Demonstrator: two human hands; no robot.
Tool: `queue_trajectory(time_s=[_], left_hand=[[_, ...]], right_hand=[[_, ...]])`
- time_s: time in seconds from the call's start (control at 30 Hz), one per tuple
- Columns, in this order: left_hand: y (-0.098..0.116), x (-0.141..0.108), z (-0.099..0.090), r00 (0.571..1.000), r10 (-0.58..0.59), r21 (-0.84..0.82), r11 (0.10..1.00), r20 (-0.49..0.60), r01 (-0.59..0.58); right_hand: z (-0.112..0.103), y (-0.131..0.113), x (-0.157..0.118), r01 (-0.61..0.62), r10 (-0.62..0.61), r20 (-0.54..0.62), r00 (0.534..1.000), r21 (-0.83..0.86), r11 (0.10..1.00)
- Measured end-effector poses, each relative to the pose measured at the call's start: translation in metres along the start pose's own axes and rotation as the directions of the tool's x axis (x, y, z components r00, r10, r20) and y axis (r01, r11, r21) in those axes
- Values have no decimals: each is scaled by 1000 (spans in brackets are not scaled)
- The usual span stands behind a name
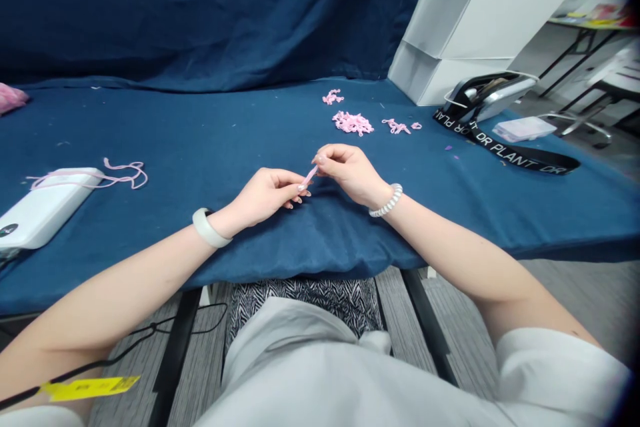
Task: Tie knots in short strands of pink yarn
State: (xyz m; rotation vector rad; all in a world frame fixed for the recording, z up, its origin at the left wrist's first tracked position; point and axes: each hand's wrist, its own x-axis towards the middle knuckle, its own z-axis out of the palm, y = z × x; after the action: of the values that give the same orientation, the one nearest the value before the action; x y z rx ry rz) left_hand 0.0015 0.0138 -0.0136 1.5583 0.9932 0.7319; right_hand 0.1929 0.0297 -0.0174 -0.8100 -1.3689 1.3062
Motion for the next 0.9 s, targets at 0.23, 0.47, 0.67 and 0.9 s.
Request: queue_trajectory(time_s=[0.23,0.47,0.67,0.9], left_hand=[[-1,-8,-1,828,560,624,655,-21,-426],[-1,-6,-7,269,872,680,-94,408,-727],[1,-6,-9,235,842,622,-143,485,-770],[-1,-13,2,416,904,421,342,96,-840]], right_hand=[[2,2,1,-46,49,-86,995,38,998],[20,0,-11,11,-15,74,997,59,998],[20,1,-14,-79,62,108,992,165,983],[23,-5,-16,-112,78,159,984,220,969]])
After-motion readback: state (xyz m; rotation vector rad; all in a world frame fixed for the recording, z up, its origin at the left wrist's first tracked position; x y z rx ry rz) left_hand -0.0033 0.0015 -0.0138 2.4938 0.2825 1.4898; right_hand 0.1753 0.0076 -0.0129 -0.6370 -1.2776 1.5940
